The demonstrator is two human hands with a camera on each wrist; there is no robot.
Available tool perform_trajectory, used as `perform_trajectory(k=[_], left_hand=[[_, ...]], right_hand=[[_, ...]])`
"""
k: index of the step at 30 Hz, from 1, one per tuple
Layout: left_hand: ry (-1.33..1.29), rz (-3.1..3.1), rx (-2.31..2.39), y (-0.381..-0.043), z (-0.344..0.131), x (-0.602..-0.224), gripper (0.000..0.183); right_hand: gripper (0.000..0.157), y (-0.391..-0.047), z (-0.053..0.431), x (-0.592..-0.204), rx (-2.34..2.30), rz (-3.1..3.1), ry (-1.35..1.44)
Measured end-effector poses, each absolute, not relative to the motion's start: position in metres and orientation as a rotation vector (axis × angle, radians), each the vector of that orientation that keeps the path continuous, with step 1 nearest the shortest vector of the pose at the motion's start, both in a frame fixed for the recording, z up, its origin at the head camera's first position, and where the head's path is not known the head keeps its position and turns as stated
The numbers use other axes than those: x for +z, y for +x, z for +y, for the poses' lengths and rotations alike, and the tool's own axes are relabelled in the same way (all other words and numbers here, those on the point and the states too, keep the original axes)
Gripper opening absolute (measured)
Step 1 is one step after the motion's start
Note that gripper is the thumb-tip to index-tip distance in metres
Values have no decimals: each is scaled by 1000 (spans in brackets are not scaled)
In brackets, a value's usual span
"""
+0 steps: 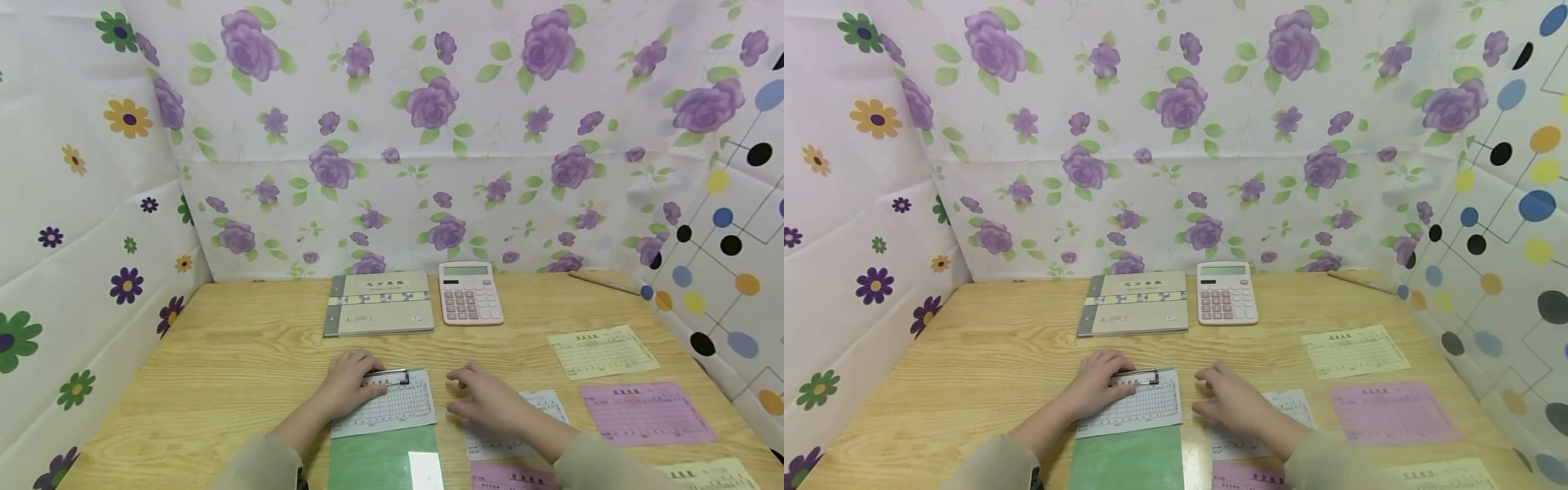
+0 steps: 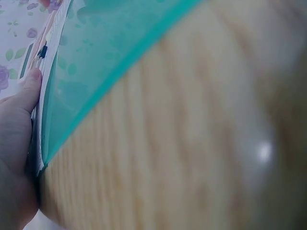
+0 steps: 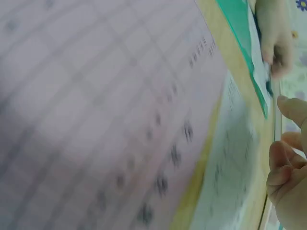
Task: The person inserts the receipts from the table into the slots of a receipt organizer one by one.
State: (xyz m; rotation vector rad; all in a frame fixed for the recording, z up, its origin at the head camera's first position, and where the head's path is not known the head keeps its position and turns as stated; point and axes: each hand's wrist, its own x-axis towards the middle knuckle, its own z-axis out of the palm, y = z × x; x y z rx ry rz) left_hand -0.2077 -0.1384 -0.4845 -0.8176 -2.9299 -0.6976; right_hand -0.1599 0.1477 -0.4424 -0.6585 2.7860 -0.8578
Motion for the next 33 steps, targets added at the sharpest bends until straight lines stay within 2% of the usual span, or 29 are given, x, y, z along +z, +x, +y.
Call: perform_trajectory(k=[20, 33], left_hand=[[-837, -2871, -682, -207, -141, -484, 34], [-806, -2904, -671, -205, -139, -485, 37]], right_hand=[[45, -159, 253, -433, -821, 2754, -704], [50, -149, 288, -445, -699, 2712, -601]])
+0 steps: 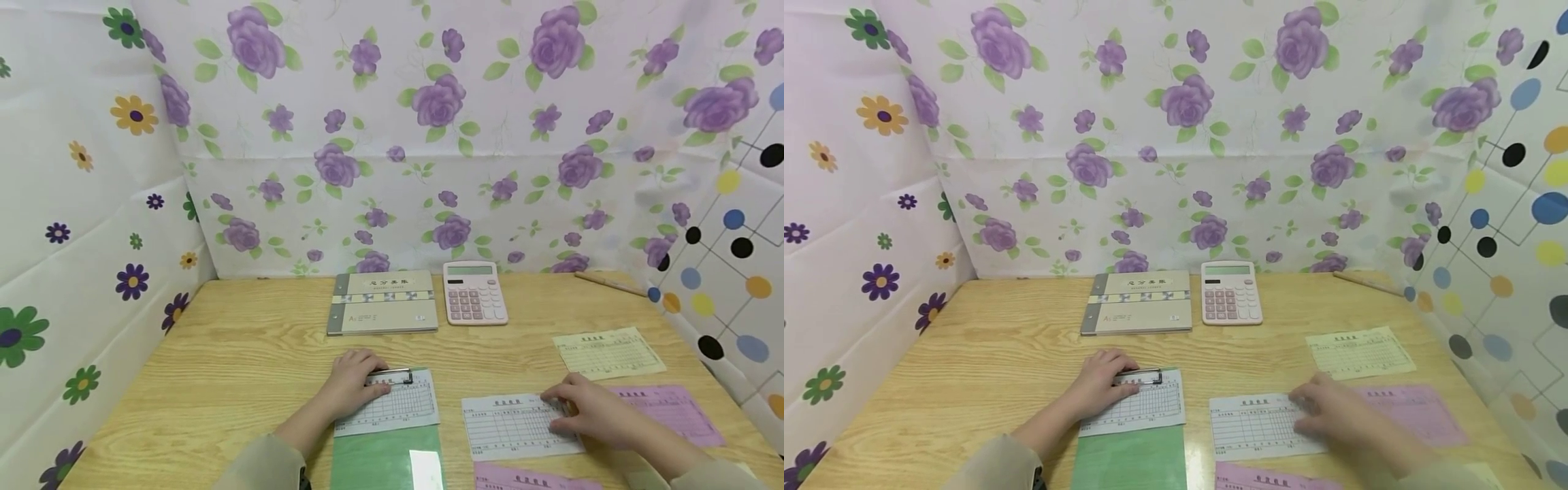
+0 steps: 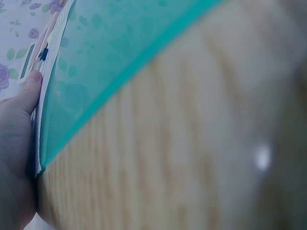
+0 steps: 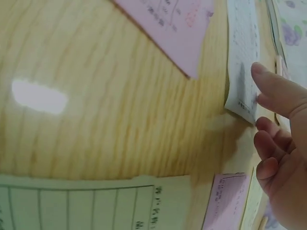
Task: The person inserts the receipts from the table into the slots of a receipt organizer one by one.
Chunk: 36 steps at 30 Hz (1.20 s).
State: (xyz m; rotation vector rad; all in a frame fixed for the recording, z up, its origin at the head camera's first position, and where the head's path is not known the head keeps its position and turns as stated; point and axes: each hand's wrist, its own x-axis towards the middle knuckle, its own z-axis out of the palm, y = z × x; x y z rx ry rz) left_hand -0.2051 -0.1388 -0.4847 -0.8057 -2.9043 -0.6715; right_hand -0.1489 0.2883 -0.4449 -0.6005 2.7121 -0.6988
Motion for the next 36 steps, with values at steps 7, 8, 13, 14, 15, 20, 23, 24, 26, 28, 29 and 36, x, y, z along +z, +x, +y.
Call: perform_trajectory(k=[7, 8, 13, 14, 15, 20, 23, 24, 26, 28, 29, 36], left_hand=[[-811, -2889, -669, -205, -139, -486, 36], [-808, -2892, -669, -205, -139, -486, 36], [-794, -2909, -671, -204, -139, -486, 36], [-792, -2907, -671, -203, -139, -486, 36], [-792, -2904, -673, -203, -139, -485, 36], [-796, -2897, -672, -204, -138, -485, 35], [-796, -2897, -676, -204, -138, -485, 35], [-795, -2897, -676, -204, -139, -485, 35], [-794, -2895, -675, -204, -139, -484, 34], [-795, -2891, -673, -204, -139, -484, 34], [-797, -2890, -669, -203, -139, -484, 34], [-804, -2890, -671, -204, -138, -486, 34]], right_hand=[[52, -147, 291, -452, -646, 2739, -613], [53, -147, 292, -452, -650, 2740, -603], [56, -143, 292, -452, -650, 2757, -584], [56, -143, 293, -452, -648, 2763, -576], [56, -143, 292, -452, -643, 2769, -571], [57, -142, 292, -451, -655, 2769, -509], [56, -141, 292, -450, -666, 2766, -473], [55, -141, 292, -450, -670, 2764, -461], [54, -141, 292, -450, -659, 2768, -444], [52, -141, 291, -451, -648, 2772, -434], [52, -141, 291, -452, -645, 2772, -425], [52, -140, 290, -453, -641, 2770, -348]])
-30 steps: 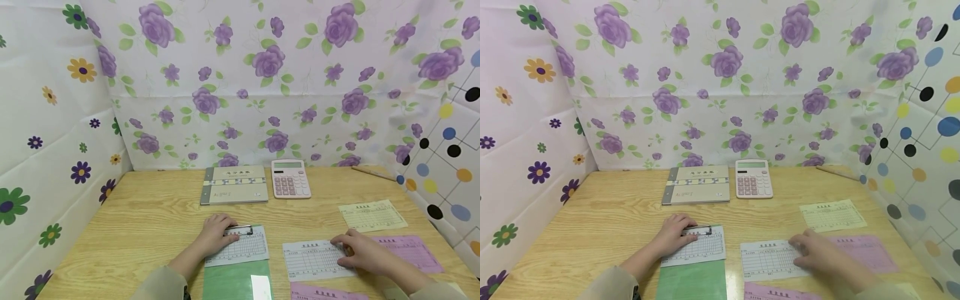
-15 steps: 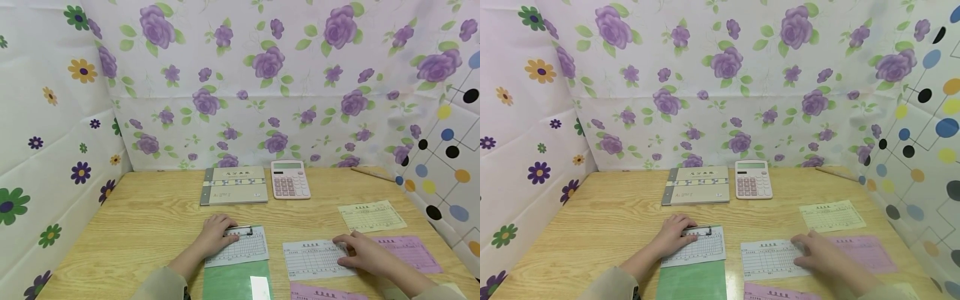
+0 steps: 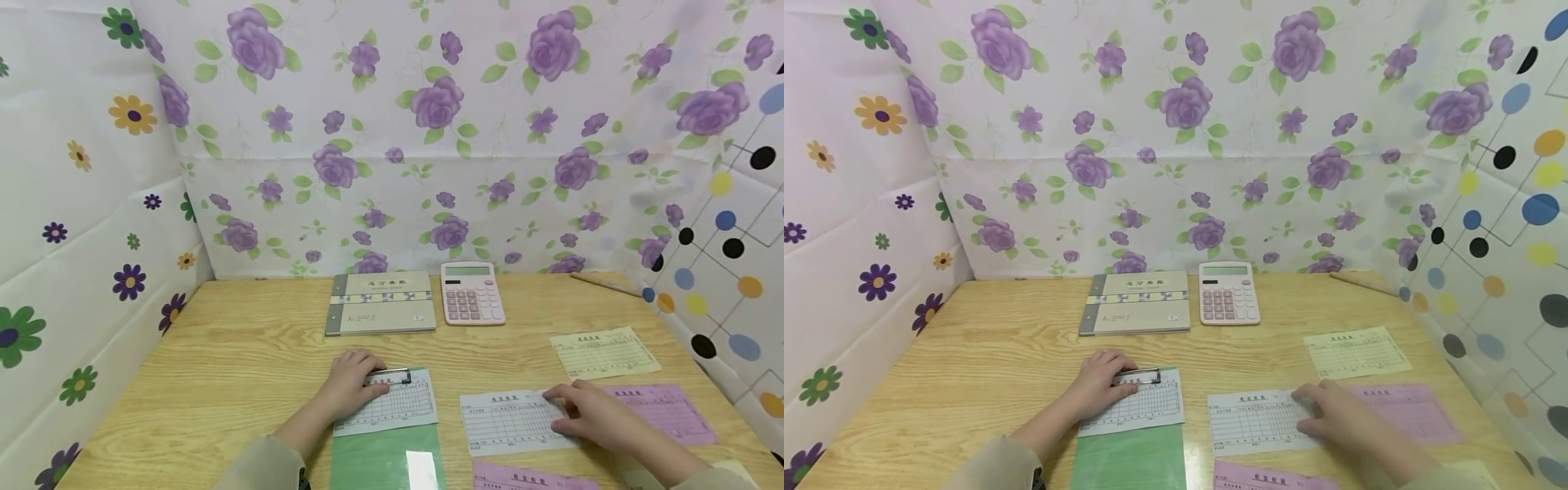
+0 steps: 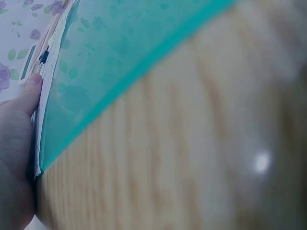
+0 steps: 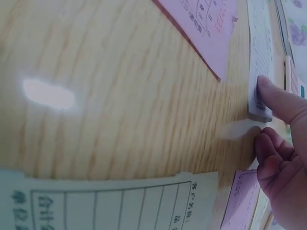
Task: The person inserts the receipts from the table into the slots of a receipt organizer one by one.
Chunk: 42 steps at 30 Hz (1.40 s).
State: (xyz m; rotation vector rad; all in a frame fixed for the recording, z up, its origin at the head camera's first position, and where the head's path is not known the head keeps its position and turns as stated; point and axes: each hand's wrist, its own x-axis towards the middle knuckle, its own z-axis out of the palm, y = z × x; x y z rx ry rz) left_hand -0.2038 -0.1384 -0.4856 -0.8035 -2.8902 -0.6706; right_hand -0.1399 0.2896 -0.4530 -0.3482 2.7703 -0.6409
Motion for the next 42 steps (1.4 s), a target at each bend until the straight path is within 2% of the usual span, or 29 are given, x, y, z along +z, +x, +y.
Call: perform_trajectory(k=[8, 24, 34, 42], left_hand=[[-787, -2900, -668, -204, -140, -487, 34], [-806, -2893, -657, -204, -139, -486, 35], [-821, -2877, -662, -205, -139, -487, 34], [-812, -2887, -663, -205, -139, -487, 35]], right_hand=[[49, -141, 287, -454, -657, 2760, -339], [44, -139, 281, -452, -827, 2713, -142], [51, -143, 288, -443, -1065, 2636, -34], [40, -147, 285, -444, -1187, 2566, -22]])
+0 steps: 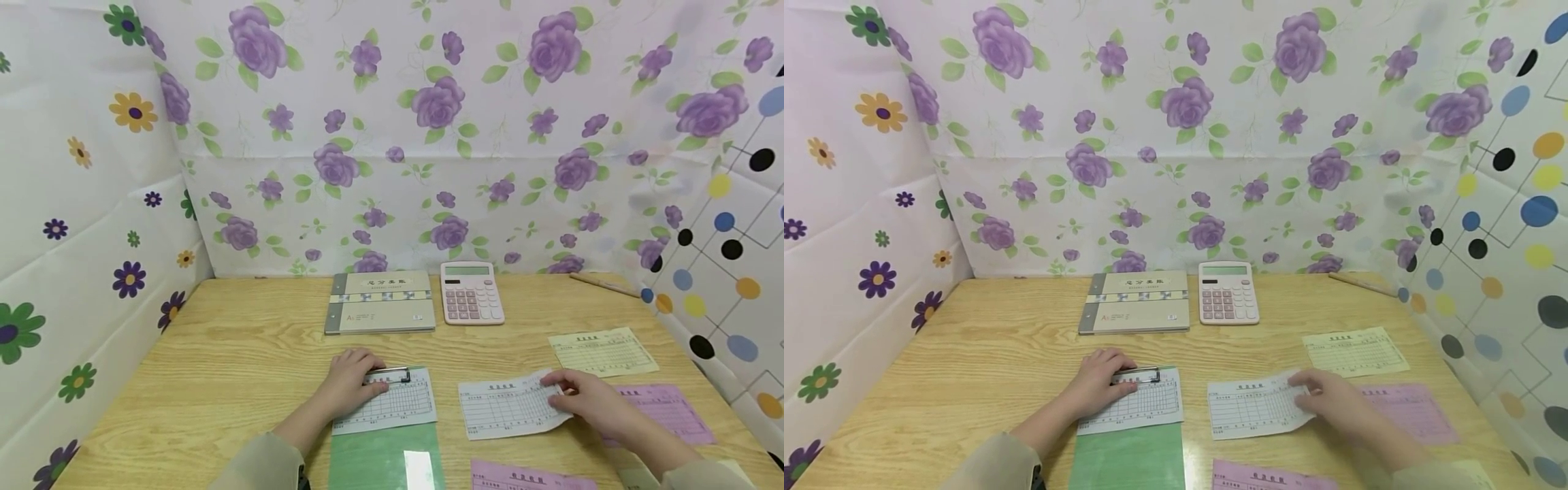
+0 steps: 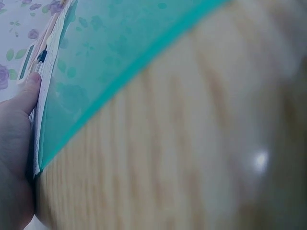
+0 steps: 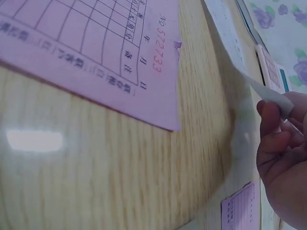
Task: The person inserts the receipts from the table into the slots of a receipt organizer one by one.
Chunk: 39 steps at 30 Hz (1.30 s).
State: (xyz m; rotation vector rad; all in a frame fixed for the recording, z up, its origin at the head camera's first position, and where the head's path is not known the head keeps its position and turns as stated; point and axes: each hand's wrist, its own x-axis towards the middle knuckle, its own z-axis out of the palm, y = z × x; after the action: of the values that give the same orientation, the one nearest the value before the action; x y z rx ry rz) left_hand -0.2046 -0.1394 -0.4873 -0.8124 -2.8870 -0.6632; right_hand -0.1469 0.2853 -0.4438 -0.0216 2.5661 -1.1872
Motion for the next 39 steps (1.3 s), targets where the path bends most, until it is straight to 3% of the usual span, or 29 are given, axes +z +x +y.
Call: perform_trajectory(k=[21, 39], left_hand=[[-801, -2899, -671, -203, -138, -484, 35], [-791, -2905, -663, -205, -138, -487, 35]], right_hand=[[48, -162, 275, -422, -1458, 2434, -182], [35, -167, 203, -437, -1412, 2285, -426]])
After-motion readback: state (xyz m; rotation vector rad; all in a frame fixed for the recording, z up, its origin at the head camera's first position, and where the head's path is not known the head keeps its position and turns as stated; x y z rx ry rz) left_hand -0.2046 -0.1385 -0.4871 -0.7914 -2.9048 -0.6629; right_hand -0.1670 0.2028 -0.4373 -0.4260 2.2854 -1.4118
